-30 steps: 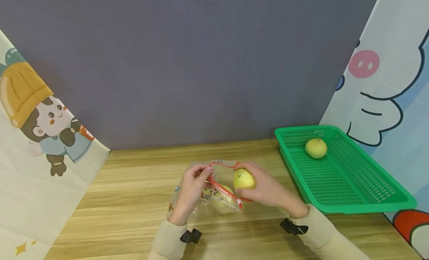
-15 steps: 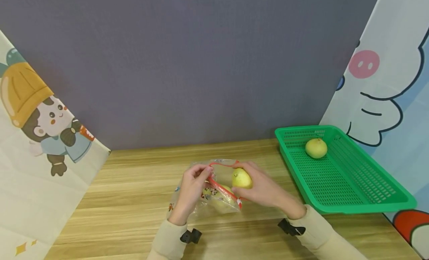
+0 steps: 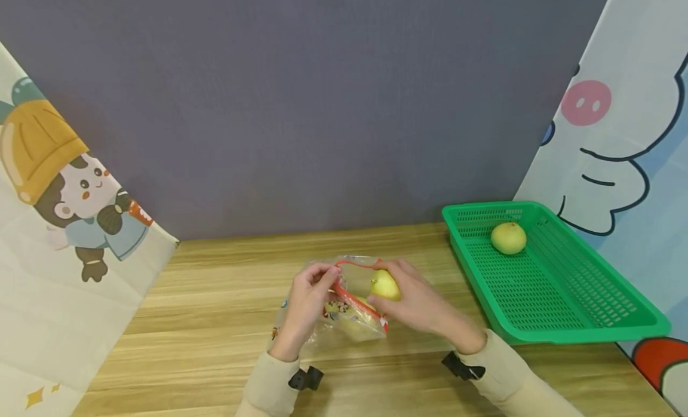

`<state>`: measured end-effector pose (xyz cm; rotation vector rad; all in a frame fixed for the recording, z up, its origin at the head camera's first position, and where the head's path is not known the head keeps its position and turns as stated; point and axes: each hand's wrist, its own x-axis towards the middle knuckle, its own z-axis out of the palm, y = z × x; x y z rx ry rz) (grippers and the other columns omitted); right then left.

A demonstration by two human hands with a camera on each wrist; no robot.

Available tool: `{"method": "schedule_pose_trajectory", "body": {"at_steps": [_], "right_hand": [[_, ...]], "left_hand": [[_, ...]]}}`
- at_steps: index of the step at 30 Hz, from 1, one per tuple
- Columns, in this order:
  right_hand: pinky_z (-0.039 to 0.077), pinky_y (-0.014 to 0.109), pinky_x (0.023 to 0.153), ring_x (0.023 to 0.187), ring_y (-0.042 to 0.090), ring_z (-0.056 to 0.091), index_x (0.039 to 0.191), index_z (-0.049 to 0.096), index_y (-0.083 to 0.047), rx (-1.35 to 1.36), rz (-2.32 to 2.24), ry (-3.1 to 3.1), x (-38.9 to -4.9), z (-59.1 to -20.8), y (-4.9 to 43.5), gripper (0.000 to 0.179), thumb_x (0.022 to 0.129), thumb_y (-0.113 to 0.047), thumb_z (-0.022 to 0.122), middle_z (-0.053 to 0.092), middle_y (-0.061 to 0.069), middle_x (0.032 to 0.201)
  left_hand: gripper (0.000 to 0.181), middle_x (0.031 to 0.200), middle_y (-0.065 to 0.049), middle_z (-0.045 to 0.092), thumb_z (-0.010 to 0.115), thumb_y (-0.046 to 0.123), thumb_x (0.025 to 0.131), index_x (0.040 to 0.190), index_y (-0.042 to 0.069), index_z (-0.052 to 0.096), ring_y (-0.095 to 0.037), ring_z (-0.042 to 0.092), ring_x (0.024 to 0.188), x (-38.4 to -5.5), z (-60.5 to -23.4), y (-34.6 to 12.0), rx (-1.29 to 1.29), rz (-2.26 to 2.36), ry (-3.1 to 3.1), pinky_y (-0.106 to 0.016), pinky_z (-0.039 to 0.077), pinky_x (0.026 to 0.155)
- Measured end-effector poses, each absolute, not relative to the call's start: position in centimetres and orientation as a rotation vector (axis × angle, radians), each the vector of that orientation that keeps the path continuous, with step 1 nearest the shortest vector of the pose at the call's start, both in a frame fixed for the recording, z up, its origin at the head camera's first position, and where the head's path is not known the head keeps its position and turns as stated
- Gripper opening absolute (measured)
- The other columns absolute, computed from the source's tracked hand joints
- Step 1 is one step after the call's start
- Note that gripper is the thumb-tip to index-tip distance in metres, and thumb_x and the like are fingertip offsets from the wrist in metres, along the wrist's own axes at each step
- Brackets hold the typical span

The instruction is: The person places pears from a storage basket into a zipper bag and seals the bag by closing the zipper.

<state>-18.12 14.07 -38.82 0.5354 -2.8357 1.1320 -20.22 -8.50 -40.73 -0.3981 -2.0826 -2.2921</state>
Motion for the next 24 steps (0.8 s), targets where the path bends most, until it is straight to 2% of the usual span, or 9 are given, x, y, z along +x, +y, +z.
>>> {"method": "schedule_pose_trajectory", "body": {"at_steps": [4, 8, 11, 15, 20, 24], "right_hand": [[0.055, 0.033, 0.067, 0.096, 0.02, 0.054, 0.146, 0.05, -0.02, 0.557, 1.087, -2.859, -18.01, -38.82, 14.08, 0.066, 0.089, -0.042, 0.076, 0.052, 0.004, 0.123], [0.056, 0.047, 0.083, 0.113, 0.026, 0.055, 0.147, 0.05, -0.019, 0.605, 1.05, -2.839, -17.97, -38.84, 14.26, 0.063, 0.092, -0.037, 0.073, 0.053, 0.005, 0.128], [0.056, 0.045, 0.085, 0.11, 0.025, 0.057, 0.146, 0.051, -0.018, 0.634, 1.075, -2.811, -17.97, -38.9, 14.51, 0.057, 0.094, -0.029, 0.073, 0.053, 0.005, 0.127], [0.058, 0.036, 0.079, 0.096, 0.02, 0.06, 0.139, 0.055, -0.014, 0.667, 1.153, -2.78, -17.95, -39.1, 14.73, 0.051, 0.092, -0.015, 0.074, 0.053, 0.007, 0.121], [0.061, 0.031, 0.085, 0.105, 0.025, 0.061, 0.123, 0.061, -0.01, 0.755, 1.225, -2.683, -17.91, -39.36, 14.58, 0.042, 0.085, -0.003, 0.078, 0.054, 0.006, 0.117], [0.061, 0.028, 0.08, 0.097, 0.024, 0.064, 0.108, 0.064, -0.01, 0.853, 1.135, -2.611, -17.98, -39.79, 14.38, 0.035, 0.081, 0.001, 0.082, 0.057, 0.006, 0.109]], "left_hand": [[0.021, 0.094, -0.018, 0.064, 0.059, 0.01, 0.104, 0.108, -0.009, 0.065, -0.018, 0.064, 0.074, -20.14, -40.74, -8.39, -0.392, -2.3, -2.083, -0.033, 0.063, 0.067], [0.02, 0.093, -0.018, 0.064, 0.059, 0.01, 0.104, 0.108, -0.009, 0.065, -0.018, 0.064, 0.074, -20.05, -40.63, -8.32, -0.387, -2.305, -2.076, -0.033, 0.063, 0.066], [0.018, 0.094, -0.018, 0.064, 0.058, 0.008, 0.104, 0.108, -0.008, 0.066, -0.019, 0.064, 0.073, -20.02, -40.56, -8.31, -0.384, -2.308, -2.073, -0.033, 0.063, 0.066], [0.019, 0.097, -0.021, 0.064, 0.059, 0.009, 0.104, 0.107, -0.008, 0.067, -0.019, 0.065, 0.074, -20.05, -40.6, -8.25, -0.392, -2.294, -2.072, -0.034, 0.064, 0.066], [0.02, 0.099, -0.025, 0.063, 0.059, 0.01, 0.104, 0.107, -0.009, 0.066, -0.02, 0.065, 0.076, -20.1, -40.62, -8.19, -0.396, -2.281, -2.073, -0.037, 0.064, 0.067], [0.019, 0.096, -0.021, 0.063, 0.058, 0.009, 0.104, 0.107, -0.008, 0.067, -0.02, 0.065, 0.074, -20.16, -40.62, -8.18, -0.394, -2.284, -2.077, -0.038, 0.064, 0.068]]}}
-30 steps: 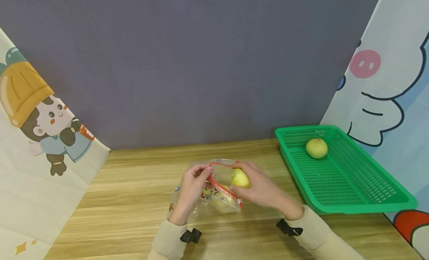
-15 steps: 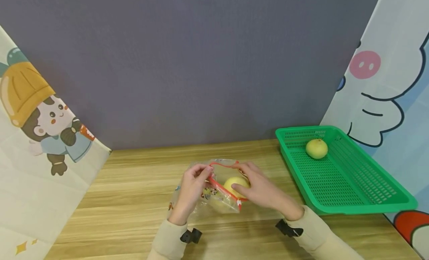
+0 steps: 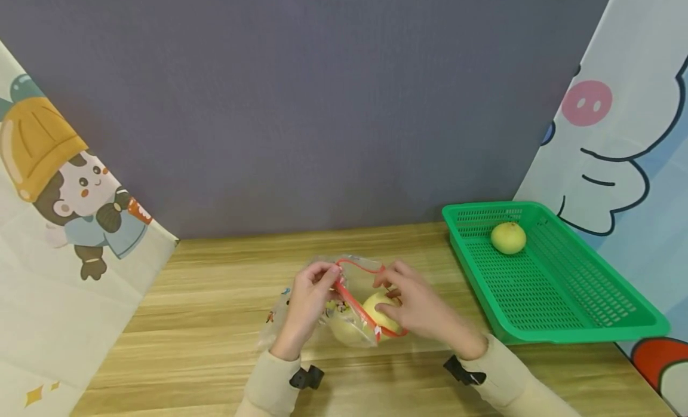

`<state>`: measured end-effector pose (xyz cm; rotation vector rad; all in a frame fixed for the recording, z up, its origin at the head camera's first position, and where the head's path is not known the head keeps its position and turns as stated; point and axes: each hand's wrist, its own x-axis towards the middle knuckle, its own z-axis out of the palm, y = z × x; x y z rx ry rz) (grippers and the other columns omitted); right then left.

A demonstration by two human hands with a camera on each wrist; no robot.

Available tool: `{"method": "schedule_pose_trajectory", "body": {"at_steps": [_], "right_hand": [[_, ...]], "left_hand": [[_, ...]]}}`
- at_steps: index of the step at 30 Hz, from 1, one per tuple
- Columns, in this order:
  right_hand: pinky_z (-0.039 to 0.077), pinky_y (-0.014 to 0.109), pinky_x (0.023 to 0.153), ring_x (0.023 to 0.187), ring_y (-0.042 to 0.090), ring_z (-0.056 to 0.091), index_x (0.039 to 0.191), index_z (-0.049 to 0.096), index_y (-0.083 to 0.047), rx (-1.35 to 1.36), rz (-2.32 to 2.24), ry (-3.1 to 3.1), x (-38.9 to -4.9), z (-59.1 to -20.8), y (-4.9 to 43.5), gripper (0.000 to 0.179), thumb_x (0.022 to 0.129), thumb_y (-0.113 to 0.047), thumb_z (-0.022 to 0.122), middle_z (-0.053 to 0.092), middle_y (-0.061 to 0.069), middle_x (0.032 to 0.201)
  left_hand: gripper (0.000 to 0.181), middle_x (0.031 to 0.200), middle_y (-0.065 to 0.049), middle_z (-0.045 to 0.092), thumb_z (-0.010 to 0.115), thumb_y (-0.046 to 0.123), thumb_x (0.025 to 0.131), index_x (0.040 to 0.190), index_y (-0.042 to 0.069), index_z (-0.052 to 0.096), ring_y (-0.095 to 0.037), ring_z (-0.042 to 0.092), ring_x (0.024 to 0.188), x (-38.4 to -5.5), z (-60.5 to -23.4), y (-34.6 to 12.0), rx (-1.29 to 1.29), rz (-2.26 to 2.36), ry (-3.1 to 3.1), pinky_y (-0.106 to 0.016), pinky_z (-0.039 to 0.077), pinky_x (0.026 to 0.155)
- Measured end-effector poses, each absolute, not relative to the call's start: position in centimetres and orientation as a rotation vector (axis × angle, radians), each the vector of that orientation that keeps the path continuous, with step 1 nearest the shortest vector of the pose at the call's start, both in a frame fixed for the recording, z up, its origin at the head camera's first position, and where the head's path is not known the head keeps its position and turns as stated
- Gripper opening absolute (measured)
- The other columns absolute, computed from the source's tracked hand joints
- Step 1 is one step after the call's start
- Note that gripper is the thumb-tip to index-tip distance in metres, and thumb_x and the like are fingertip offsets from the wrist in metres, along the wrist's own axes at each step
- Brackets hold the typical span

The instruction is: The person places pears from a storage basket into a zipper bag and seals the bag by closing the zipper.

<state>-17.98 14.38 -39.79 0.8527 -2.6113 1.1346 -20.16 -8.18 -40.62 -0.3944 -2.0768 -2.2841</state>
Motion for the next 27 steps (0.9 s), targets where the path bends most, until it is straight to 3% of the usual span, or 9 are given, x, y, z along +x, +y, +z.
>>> {"method": "schedule_pose_trajectory", "body": {"at_steps": [5, 14, 22, 27], "right_hand": [[0.057, 0.027, 0.073, 0.087, 0.016, 0.061, 0.102, 0.067, -0.014, 0.929, 0.949, -2.609, -18.0, -40.4, 14.4, 0.03, 0.08, -0.006, 0.085, 0.059, 0.001, 0.099], [0.06, 0.029, 0.073, 0.084, 0.009, 0.063, 0.096, 0.072, -0.008, 0.979, 0.965, -2.538, -17.9, -39.3, 15.0, 0.01, 0.089, -0.002, 0.076, 0.066, -0.006, 0.091], [0.06, 0.031, 0.077, 0.088, 0.012, 0.064, 0.1, 0.071, -0.011, 1.033, 0.813, -2.648, -17.8, -36.9, 16.0, 0.007, 0.094, -0.01, 0.074, 0.067, -0.006, 0.096], [0.059, 0.038, 0.084, 0.097, 0.018, 0.067, 0.108, 0.071, -0.009, 1.008, 0.675, -2.753, -17.8, -35.4, 16.6, 0.014, 0.096, -0.017, 0.071, 0.07, -0.002, 0.105]], "left_hand": [[0.019, 0.092, -0.015, 0.064, 0.058, 0.008, 0.104, 0.105, -0.009, 0.066, -0.019, 0.066, 0.072, -20.1, -40.6, -8.1, -0.4, -2.287, -2.088, -0.039, 0.065, 0.068], [0.018, 0.094, -0.019, 0.064, 0.057, 0.006, 0.104, 0.106, -0.009, 0.066, -0.021, 0.066, 0.074, -20.2, -40.6, -8.2, -0.379, -2.282, -2.089, -0.039, 0.065, 0.069], [0.016, 0.093, -0.017, 0.065, 0.057, 0.006, 0.104, 0.106, -0.006, 0.067, -0.022, 0.065, 0.074, -20.1, -40.3, -8.3, -0.362, -2.285, -2.096, -0.039, 0.064, 0.068], [0.016, 0.093, -0.017, 0.065, 0.057, 0.006, 0.104, 0.106, -0.006, 0.067, -0.021, 0.065, 0.073, -20.0, -40.4, -8.3, -0.369, -2.293, -2.089, -0.039, 0.064, 0.067]]}}
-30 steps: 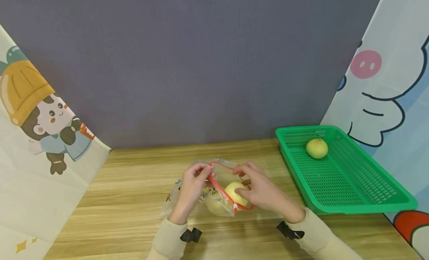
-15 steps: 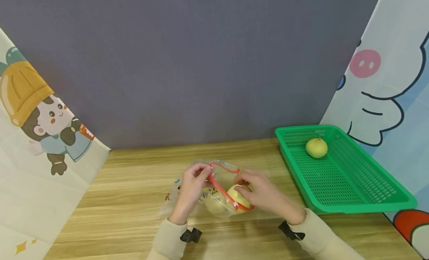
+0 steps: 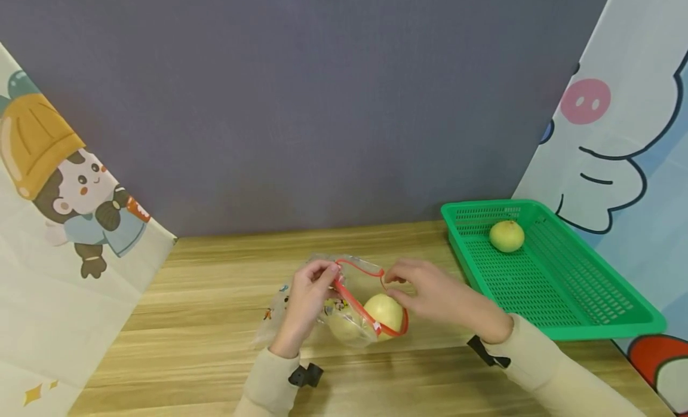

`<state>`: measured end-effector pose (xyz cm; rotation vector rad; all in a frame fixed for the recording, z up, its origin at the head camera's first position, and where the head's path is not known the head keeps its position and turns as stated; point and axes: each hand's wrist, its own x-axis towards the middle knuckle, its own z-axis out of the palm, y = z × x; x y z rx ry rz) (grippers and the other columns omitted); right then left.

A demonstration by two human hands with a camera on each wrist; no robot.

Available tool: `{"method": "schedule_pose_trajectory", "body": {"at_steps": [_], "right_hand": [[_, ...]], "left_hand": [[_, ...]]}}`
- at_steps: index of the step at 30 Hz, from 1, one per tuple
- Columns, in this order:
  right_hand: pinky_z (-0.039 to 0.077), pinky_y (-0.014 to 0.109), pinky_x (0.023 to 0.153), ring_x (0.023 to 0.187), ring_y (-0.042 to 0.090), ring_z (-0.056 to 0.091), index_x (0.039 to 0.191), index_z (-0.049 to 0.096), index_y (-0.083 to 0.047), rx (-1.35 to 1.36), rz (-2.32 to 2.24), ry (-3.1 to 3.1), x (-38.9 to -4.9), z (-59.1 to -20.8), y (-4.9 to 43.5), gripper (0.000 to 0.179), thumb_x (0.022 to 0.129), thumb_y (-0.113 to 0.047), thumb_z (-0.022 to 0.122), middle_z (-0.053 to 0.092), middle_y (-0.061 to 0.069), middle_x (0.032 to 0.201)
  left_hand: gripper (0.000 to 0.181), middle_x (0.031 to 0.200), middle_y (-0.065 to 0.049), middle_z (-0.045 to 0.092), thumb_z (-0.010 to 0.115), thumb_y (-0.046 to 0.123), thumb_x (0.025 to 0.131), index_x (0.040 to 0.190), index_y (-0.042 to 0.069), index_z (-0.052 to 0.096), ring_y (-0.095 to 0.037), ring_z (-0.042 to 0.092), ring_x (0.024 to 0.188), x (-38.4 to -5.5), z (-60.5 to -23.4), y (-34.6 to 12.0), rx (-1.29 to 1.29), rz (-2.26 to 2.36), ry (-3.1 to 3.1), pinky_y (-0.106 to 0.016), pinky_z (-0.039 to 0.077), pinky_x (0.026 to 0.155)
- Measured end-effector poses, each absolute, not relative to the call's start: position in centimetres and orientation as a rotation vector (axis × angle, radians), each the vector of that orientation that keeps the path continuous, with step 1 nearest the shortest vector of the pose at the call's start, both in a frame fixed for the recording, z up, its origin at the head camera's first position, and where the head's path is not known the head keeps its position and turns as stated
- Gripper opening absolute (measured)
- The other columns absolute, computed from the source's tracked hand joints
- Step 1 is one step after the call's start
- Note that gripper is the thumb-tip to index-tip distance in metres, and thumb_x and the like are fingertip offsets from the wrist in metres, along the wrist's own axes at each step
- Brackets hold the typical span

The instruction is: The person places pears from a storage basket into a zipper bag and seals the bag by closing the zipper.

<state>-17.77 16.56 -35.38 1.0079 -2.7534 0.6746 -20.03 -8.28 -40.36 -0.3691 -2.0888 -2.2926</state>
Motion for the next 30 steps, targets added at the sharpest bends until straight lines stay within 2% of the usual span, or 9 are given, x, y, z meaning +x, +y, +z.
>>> {"method": "schedule_pose_trajectory", "body": {"at_steps": [7, 16, 30], "right_hand": [[0.05, 0.053, 0.105, 0.125, 0.032, 0.059, 0.131, 0.066, -0.009, 0.912, 0.49, -2.856, -17.7, -33.9, 17.2, 0.043, 0.099, -0.037, 0.067, 0.065, 0.007, 0.131], [0.038, 0.065, 0.112, 0.141, 0.04, 0.042, 0.149, 0.053, -0.016, 0.836, 0.356, -2.917, -18.1, -33.4, 18.3, 0.072, 0.096, -0.065, 0.056, 0.047, 0.015, 0.153], [0.017, 0.067, 0.12, 0.151, 0.047, 0.017, 0.16, 0.034, -0.015, 0.77, 0.23, -3.02, -19.6, -33.4, 20.8, 0.087, 0.096, -0.073, 0.046, 0.022, 0.023, 0.164]], "left_hand": [[0.016, 0.092, -0.015, 0.064, 0.056, 0.007, 0.104, 0.107, -0.005, 0.067, -0.021, 0.065, 0.073, -20.1, -40.5, -8.3, -0.362, -2.305, -2.088, -0.038, 0.064, 0.066], [0.016, 0.093, -0.017, 0.064, 0.057, 0.007, 0.105, 0.106, -0.005, 0.067, -0.021, 0.065, 0.074, -20.2, -40.6, -8.4, -0.367, -2.326, -2.076, -0.037, 0.064, 0.067], [0.017, 0.094, -0.019, 0.064, 0.056, 0.007, 0.105, 0.106, -0.005, 0.067, -0.023, 0.065, 0.076, -20.4, -40.6, -8.3, -0.364, -2.33, -2.085, -0.037, 0.064, 0.068]]}}
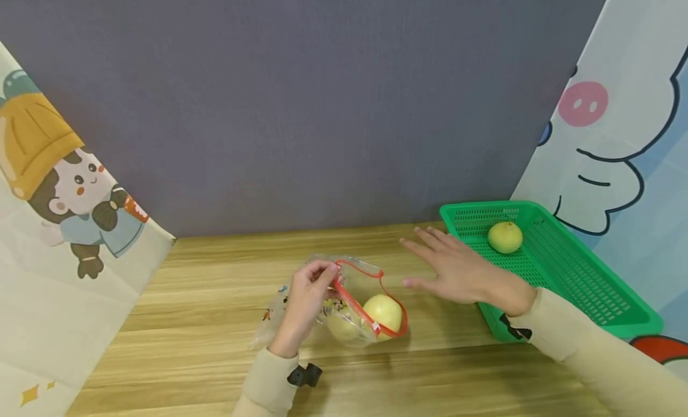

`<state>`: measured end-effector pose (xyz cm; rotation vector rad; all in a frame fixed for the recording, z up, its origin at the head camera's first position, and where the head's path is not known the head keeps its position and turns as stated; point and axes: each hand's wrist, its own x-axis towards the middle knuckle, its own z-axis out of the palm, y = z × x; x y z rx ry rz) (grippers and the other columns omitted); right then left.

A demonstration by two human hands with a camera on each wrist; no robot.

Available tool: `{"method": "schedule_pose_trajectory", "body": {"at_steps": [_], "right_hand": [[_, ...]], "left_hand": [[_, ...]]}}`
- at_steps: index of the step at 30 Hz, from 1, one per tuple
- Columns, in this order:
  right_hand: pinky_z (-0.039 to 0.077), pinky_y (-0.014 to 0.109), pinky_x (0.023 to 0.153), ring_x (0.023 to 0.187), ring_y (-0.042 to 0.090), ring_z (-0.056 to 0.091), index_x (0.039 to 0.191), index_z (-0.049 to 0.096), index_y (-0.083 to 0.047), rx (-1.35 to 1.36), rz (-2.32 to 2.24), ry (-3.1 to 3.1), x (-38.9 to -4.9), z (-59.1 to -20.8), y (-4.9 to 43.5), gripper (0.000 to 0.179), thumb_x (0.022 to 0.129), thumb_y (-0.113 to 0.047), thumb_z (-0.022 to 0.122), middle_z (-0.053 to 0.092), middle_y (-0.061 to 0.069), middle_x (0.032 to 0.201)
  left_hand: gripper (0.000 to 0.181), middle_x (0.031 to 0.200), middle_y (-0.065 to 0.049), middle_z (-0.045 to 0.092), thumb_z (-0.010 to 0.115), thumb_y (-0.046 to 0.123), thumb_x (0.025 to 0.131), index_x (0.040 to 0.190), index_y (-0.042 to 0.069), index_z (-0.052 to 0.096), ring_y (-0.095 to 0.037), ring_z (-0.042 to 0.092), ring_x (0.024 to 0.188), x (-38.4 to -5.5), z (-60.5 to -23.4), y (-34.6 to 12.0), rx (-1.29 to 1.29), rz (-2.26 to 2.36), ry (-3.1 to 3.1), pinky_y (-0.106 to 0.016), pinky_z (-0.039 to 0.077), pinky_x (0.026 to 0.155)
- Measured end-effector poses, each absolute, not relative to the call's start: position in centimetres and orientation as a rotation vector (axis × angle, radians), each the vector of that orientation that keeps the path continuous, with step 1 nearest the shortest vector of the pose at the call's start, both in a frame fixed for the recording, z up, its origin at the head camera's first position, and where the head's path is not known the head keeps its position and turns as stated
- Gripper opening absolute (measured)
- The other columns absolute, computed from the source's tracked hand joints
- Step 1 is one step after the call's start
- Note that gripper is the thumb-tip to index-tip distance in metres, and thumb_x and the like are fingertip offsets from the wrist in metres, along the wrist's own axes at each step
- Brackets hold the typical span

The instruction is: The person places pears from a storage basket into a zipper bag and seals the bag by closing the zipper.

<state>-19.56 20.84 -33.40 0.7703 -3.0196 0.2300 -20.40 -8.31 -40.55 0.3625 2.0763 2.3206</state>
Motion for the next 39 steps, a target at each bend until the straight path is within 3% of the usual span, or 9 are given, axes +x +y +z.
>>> {"method": "schedule_pose_trajectory", "body": {"at_steps": [7, 15, 39], "right_hand": [[0.01, 0.07, 0.12, 0.153, 0.045, 0.007, 0.161, 0.03, -0.017, 0.687, 0.236, -3.041, -20.3, -33.3, 21.9, 0.09, 0.095, -0.075, 0.045, 0.015, 0.021, 0.167], [0.009, 0.071, 0.119, 0.153, 0.047, 0.004, 0.162, 0.026, -0.017, 0.597, 0.245, -3.08, -21.3, -33.1, 23.2, 0.088, 0.096, -0.074, 0.044, 0.011, 0.022, 0.167], [0.01, 0.079, 0.112, 0.148, 0.057, 0.007, 0.162, 0.023, -0.007, 0.445, 0.301, -3.07, -24.8, -34.0, 27.2, 0.09, 0.099, -0.069, 0.044, 0.009, 0.032, 0.164]], "left_hand": [[0.017, 0.093, -0.018, 0.064, 0.056, 0.007, 0.105, 0.105, -0.006, 0.067, -0.023, 0.065, 0.076, -20.4, -40.5, -8.3, 0.36, 2.325, 2.069, -0.037, 0.064, 0.068], [0.017, 0.092, -0.017, 0.064, 0.056, 0.007, 0.105, 0.105, -0.006, 0.067, -0.022, 0.065, 0.076, -20.3, -40.5, -8.4, 0.362, 2.328, 2.066, -0.037, 0.064, 0.067], [0.018, 0.093, -0.026, 0.063, 0.058, 0.009, 0.105, 0.104, -0.006, 0.068, -0.023, 0.067, 0.078, -20.5, -40.7, -8.4, 0.388, 2.33, 2.073, -0.038, 0.064, 0.067]]}}
